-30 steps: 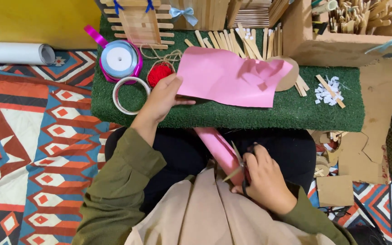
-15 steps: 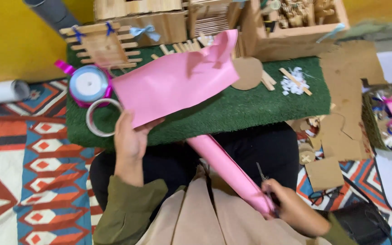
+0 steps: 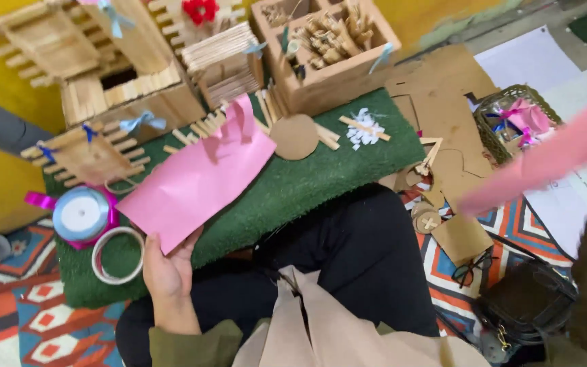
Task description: Cutting pink paper into decorative shapes using scissors and marking it with a pencil as part of a craft project.
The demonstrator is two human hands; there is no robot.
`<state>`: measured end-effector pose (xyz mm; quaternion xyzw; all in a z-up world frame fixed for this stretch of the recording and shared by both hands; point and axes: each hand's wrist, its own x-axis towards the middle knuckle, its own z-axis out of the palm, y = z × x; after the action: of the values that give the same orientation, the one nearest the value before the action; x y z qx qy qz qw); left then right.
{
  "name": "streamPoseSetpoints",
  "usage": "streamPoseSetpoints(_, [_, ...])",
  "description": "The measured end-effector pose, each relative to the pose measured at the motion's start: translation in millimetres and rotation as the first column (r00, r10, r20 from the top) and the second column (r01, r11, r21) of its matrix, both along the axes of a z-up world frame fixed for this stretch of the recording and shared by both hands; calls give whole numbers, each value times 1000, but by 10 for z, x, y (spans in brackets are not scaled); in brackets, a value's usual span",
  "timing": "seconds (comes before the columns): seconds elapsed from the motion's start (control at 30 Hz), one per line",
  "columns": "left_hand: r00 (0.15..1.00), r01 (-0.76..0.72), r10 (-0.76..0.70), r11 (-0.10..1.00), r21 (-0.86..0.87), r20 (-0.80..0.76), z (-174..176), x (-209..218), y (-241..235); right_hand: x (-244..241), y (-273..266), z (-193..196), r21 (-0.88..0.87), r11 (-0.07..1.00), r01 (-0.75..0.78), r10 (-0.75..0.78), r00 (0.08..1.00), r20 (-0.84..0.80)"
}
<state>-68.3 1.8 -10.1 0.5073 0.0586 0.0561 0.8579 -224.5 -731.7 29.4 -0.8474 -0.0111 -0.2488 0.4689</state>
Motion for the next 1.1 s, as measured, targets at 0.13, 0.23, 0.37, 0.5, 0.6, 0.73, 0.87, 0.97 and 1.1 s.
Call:
streamPoseSetpoints(0.13, [1000, -21, 21, 999, -29, -18, 49, -42, -24, 1099, 481, 657, -7, 971, 238, -231, 948, 219])
streamPoseSetpoints(0.23, [999, -36, 36, 997, 68, -9, 64, -41, -59, 1920, 831, 955, -141, 985, 97, 4, 813, 582])
streamPoseSetpoints(0.37, [999, -1, -4, 989, 150, 34, 190, -83, -152, 2927, 814, 556, -40, 957, 287, -188, 720, 668])
streamPoseSetpoints(0.5, [1000, -7, 4, 983, 186, 13, 230, -32, -207, 3394, 1005, 359, 40, 957, 286, -255, 770, 585])
streamPoseSetpoints(0.6, [999, -14, 8, 991, 135, 41, -282, 30, 105, 3552, 1160, 259, 28, 964, 266, -238, 804, 545])
streamPoseSetpoints(0.73, [1000, -26, 28, 986, 166, -11, -164, 50, 27, 3746, 1216, 111, 10, 963, 268, -238, 837, 492])
streamPoseSetpoints(0.87, [997, -33, 23, 989, 141, 75, -120, -7, -1, 3811, 1280, -64, 8, 981, 193, -182, 909, 376])
streamPoseSetpoints(0.97, [998, -68, 69, 987, 144, -8, -32, -2, -56, 3896, 1278, -147, 1, 979, 205, -196, 934, 299])
streamPoseSetpoints(1.1, [993, -87, 99, 984, 158, -64, 136, -38, -145, 3902, 1213, -217, -60, 966, 251, -232, 947, 221])
